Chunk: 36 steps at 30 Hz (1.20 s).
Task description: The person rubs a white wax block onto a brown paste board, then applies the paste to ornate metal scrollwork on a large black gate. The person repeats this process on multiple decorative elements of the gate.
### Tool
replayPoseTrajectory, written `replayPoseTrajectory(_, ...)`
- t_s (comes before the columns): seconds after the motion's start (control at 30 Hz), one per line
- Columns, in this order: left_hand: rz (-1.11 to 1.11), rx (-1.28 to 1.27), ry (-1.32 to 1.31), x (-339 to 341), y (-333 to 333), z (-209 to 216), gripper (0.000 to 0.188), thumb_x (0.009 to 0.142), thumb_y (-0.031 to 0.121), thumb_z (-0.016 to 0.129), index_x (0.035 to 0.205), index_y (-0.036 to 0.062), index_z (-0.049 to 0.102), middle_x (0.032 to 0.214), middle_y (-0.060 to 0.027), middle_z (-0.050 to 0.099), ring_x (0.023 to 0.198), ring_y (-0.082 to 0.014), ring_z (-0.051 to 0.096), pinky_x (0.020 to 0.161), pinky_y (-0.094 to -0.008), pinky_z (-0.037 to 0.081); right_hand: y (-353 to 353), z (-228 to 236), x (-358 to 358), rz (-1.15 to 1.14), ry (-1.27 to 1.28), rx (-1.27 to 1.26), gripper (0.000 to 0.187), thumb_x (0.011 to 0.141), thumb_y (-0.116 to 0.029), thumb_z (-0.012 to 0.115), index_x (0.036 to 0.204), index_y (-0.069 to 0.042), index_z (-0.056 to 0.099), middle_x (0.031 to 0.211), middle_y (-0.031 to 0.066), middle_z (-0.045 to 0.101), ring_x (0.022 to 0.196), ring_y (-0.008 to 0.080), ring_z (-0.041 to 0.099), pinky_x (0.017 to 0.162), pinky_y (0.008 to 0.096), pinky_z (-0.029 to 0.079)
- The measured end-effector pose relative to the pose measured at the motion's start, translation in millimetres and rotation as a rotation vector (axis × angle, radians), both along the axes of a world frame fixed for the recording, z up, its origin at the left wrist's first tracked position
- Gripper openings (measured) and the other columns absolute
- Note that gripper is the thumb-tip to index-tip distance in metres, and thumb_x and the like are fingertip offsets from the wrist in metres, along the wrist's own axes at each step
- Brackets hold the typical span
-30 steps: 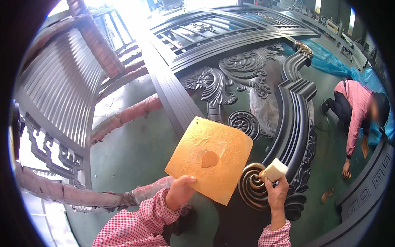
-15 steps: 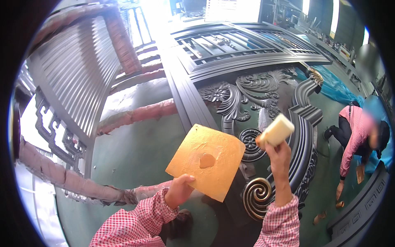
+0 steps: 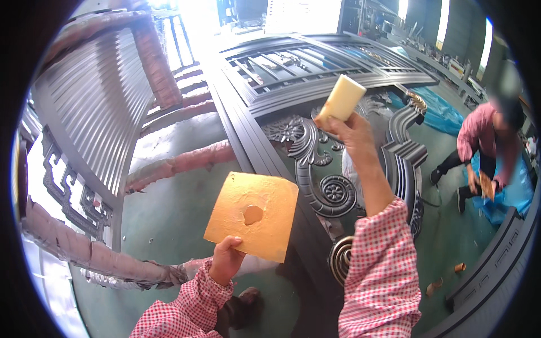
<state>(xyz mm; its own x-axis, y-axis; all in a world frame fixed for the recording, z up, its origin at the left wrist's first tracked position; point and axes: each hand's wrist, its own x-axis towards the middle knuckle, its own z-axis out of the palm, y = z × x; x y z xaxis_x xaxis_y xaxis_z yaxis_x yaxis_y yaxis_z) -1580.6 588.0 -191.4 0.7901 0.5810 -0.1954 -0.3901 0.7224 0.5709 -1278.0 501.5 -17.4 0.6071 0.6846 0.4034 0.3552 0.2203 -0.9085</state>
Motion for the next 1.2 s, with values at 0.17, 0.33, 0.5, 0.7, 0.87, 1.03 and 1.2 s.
replayPoseTrajectory(0.17,0.144,0.044,-0.009,-13,10,13,0.032,0.077,0.003,0.053,0.109,0.0008,0.054,0.101,-0.0076,0.061,0.095,-0.0182,0.058,0.085,-0.0323,0.047,-88,-33,-5,-0.24,-0.023,-0.155,0.024,0.085,-0.013,0.056,0.104,0.002,0.06,0.093,0.0054,0.065,0.085,0.0114,0.06,0.078,0.0231,0.045)
replayPoseTrajectory(0.33,0.101,0.044,0.073,-33,6,10,0.052,0.078,0.011,0.049,0.126,-0.0043,0.04,0.116,-0.0142,0.056,0.105,-0.0259,0.055,0.091,-0.0393,0.043,-164,-137,-21,-0.389,0.033,-0.218,0.024,0.086,-0.01,0.059,0.106,0.002,0.057,0.097,0.0067,0.064,0.087,0.0115,0.059,0.081,0.0265,0.046)
replayPoseTrajectory(0.5,-0.04,0.052,0.088,-53,6,6,0.057,0.079,0.012,0.047,0.132,-0.0039,0.034,0.13,-0.0159,0.047,0.118,-0.0268,0.047,0.099,-0.0397,0.038,-194,-173,-59,-0.497,-0.056,-0.351,0.02,0.082,-0.009,0.063,0.1,0.0,0.062,0.087,0.0053,0.067,0.077,0.0102,0.061,0.073,0.0237,0.047)
replayPoseTrajectory(0.7,-0.124,0.042,0.074,-50,10,-1,0.057,0.081,0.012,0.046,0.133,-0.0048,0.031,0.132,-0.0167,0.044,0.12,-0.0271,0.046,0.1,-0.0391,0.037,-176,-174,-79,-0.539,-0.245,-0.477,0.023,0.078,-0.012,0.066,0.097,-0.001,0.061,0.087,0.0098,0.066,0.08,0.017,0.063,0.073,0.0287,0.048)
replayPoseTrajectory(0.87,-0.298,0.082,0.022,-21,24,-9,0.056,0.082,0.013,0.046,0.133,-0.0047,0.031,0.132,-0.0166,0.044,0.121,-0.0266,0.045,0.101,-0.0388,0.036,-165,-193,-68,-0.585,-0.703,-0.611,0.025,0.074,-0.022,0.07,0.082,-0.003,0.056,0.074,0.0082,0.055,0.071,0.0275,0.055,0.065,0.0386,0.043)
replayPoseTrajectory(1.03,-0.242,0.06,0.031,-14,28,-37,0.055,0.083,0.013,0.045,0.132,-0.0053,0.032,0.132,-0.0159,0.045,0.122,-0.0261,0.044,0.102,-0.038,0.034,-188,-188,-68,-0.695,-0.788,-0.763,0.027,0.071,-0.028,0.073,0.08,-0.008,0.059,0.068,0.0034,0.054,0.069,0.0233,0.055,0.063,0.0372,0.039)
replayPoseTrajectory(1.2,-0.26,0.027,0.075,-9,22,-36,0.052,0.082,0.012,0.046,0.13,-0.005,0.035,0.129,-0.0143,0.048,0.117,-0.0246,0.048,0.099,-0.0375,0.037,-158,-195,-72,-0.596,-0.899,-0.56,0.03,0.071,-0.027,0.074,0.077,-0.006,0.054,0.071,0.0074,0.054,0.067,0.0268,0.054,0.063,0.038,0.04)
